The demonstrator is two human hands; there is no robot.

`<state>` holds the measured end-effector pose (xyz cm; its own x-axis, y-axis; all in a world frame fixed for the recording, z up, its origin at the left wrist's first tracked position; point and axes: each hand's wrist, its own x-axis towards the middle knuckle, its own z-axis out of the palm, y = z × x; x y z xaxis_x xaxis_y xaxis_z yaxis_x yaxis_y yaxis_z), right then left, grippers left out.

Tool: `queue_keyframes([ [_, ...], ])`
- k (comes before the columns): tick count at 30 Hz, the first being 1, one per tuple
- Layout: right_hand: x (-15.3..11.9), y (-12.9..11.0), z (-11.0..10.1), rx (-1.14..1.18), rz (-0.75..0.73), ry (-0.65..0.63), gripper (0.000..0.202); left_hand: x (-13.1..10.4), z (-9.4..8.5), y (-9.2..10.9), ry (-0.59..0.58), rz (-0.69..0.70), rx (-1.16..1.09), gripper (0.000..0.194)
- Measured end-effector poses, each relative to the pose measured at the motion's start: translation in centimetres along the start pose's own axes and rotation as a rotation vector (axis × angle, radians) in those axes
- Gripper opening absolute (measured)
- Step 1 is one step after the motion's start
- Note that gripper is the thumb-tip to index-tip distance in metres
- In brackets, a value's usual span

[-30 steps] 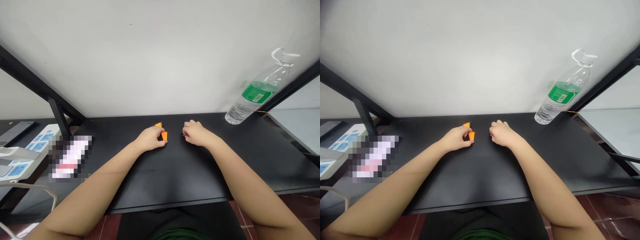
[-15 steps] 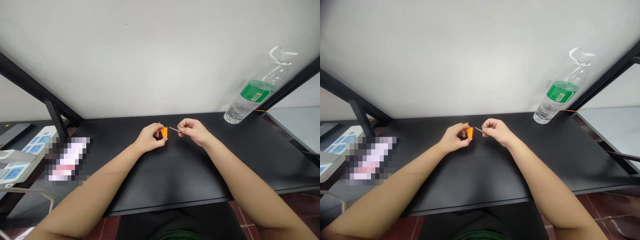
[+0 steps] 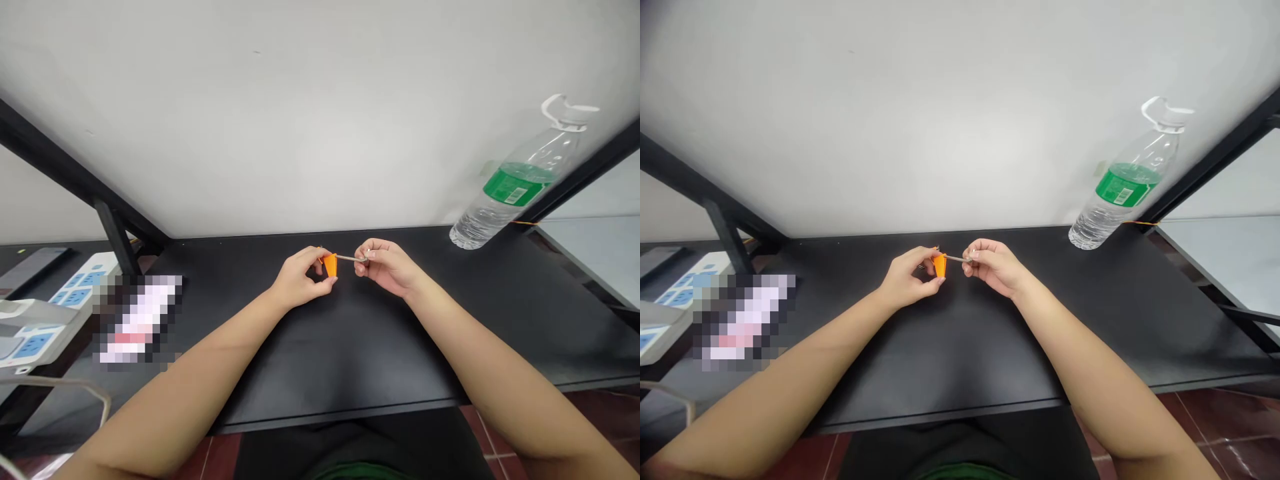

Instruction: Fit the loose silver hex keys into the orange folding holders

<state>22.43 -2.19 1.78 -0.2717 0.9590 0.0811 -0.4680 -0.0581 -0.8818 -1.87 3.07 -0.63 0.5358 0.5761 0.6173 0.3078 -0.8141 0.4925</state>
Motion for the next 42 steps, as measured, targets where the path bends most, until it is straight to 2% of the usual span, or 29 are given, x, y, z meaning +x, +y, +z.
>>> queue_keyframes([
  [5,0.4,0.3,0.0,0.093,0.027,0.023,0.022,0.0,0.0,-0.1,0.036,-0.011,0.013,0.040],
  [14,0.6,0.3,-0.2,0.170,0.067,0.039,0.018,-0.1,-0.1,-0.1,0.010,0.033,0.049,0.040],
  [24,0.6,0.4,0.2,0.187,0.079,0.157,0.018,-0.2,-0.1,-0.3,0.006,0.053,0.134,0.040],
  [31,0.5,0.6,1.0,0.218,0.127,0.293,0.021,-0.1,0.0,-0.3,0.012,0.156,0.210,0.039],
  [37,0.3,1.5,2.1,0.131,0.170,0.219,0.026,0.2,0.3,0.1,0.034,0.277,0.281,0.039],
  [42,0.5,2.6,2.2,0.048,0.211,0.162,0.031,0.3,0.3,0.3,0.022,0.296,0.269,0.038],
])
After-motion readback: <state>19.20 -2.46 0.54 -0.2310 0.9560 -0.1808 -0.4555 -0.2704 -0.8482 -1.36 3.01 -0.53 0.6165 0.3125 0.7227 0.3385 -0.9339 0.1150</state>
